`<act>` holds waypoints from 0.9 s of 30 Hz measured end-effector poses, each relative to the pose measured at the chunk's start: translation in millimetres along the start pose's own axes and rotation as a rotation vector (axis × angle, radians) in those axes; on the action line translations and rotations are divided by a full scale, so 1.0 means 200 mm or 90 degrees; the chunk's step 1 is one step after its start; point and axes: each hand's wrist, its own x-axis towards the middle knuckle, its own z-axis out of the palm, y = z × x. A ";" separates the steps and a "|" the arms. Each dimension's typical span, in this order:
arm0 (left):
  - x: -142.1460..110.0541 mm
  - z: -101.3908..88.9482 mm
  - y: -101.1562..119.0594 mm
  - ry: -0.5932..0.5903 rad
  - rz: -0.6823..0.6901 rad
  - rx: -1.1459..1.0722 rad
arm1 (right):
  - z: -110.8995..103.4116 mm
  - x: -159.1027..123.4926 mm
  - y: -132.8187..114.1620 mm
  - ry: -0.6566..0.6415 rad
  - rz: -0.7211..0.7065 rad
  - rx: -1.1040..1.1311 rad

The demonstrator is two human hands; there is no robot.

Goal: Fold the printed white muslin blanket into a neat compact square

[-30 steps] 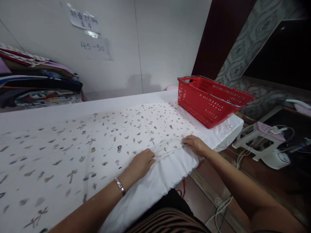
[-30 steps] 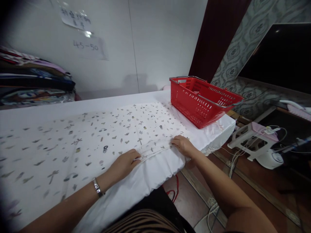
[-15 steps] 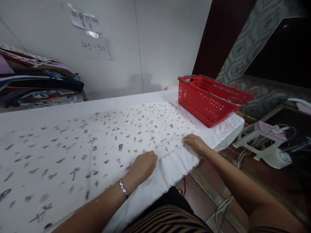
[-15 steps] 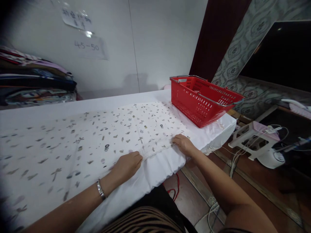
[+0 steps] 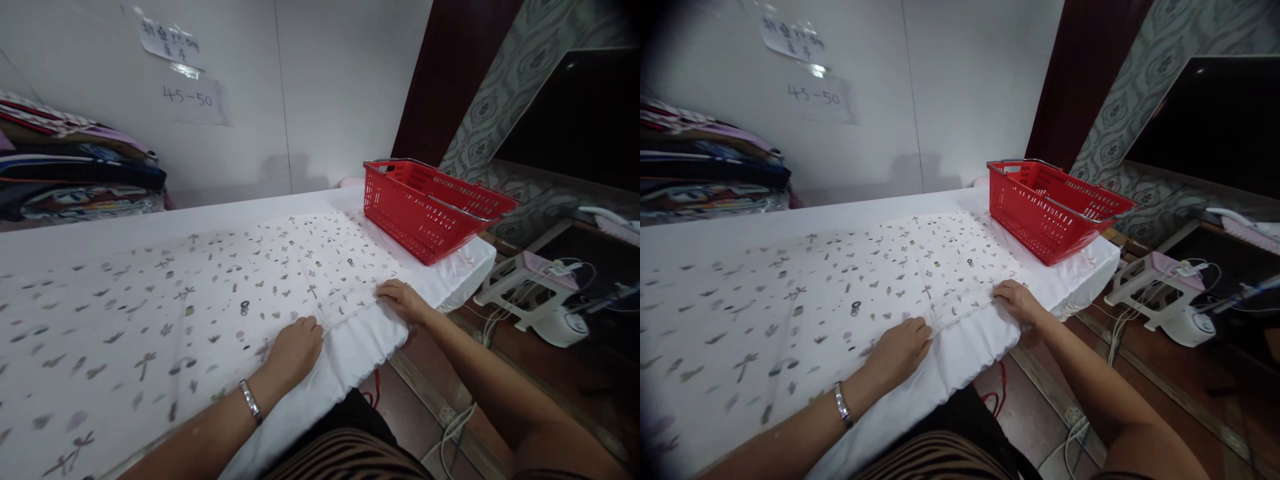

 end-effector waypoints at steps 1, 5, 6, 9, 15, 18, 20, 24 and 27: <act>0.00 0.00 0.00 -0.003 -0.005 0.001 | 0.00 -0.01 0.01 0.020 0.023 0.006; 0.00 0.01 0.02 -0.008 -0.012 0.023 | -0.03 -0.06 0.09 0.080 0.141 -0.082; 0.00 0.01 0.02 -0.012 -0.013 0.028 | -0.03 -0.07 0.12 0.086 0.165 -0.113; 0.01 0.01 0.04 -0.031 -0.018 0.032 | -0.04 -0.13 0.21 0.090 0.202 -0.156; 0.01 0.01 0.04 -0.012 -0.018 0.039 | -0.03 -0.21 0.30 0.132 0.235 -0.102; 0.01 0.00 0.04 -0.021 -0.029 0.040 | -0.03 -0.22 0.32 0.125 0.311 -0.078; 0.01 -0.01 0.04 -0.029 -0.038 0.036 | -0.04 -0.22 0.34 0.124 0.371 -0.085; 0.02 -0.01 0.04 -0.031 -0.043 0.031 | -0.09 -0.19 0.40 0.107 0.501 -0.110; 0.02 -0.01 0.04 -0.036 -0.042 0.033 | -0.14 -0.15 0.43 0.046 0.565 -0.119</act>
